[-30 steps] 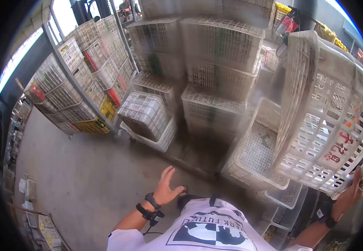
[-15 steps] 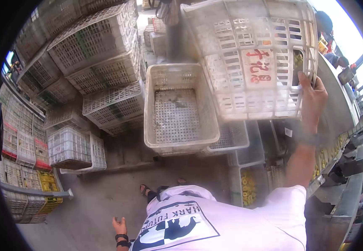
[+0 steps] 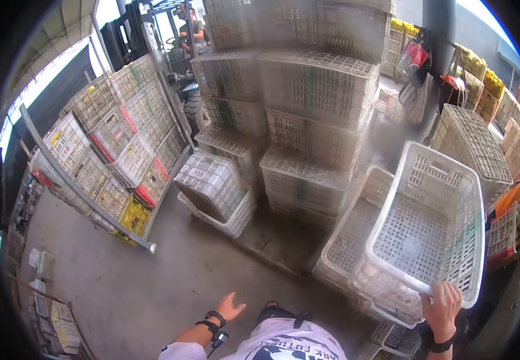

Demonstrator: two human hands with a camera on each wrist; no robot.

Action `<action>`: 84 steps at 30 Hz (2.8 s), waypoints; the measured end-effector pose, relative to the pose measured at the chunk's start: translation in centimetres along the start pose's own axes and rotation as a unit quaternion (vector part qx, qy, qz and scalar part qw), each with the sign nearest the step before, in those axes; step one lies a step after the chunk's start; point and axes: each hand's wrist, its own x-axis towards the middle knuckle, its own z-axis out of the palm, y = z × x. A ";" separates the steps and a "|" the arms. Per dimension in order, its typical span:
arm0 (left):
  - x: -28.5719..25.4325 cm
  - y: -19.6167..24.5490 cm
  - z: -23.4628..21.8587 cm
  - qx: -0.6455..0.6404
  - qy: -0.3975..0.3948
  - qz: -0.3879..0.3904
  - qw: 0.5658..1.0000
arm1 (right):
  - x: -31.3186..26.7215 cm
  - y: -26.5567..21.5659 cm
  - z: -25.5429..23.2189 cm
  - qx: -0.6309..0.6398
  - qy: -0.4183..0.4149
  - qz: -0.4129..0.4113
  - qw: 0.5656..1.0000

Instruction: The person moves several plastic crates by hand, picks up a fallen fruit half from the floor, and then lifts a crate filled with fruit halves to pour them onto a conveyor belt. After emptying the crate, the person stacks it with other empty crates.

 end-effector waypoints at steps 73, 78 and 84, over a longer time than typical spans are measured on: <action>-2.3 -34.5 -11.4 0.033 -0.019 -0.064 0.997 | -41.2 -33.4 18.6 0.014 -0.025 0.167 0.986; -2.1 -35.8 -12.1 0.049 -0.021 -0.086 0.995 | -42.4 -36.5 25.8 0.235 -0.278 0.255 0.896; 1.3 -33.8 -15.4 0.031 -0.020 -0.058 0.998 | -33.1 -39.5 28.7 0.301 -0.321 0.270 0.856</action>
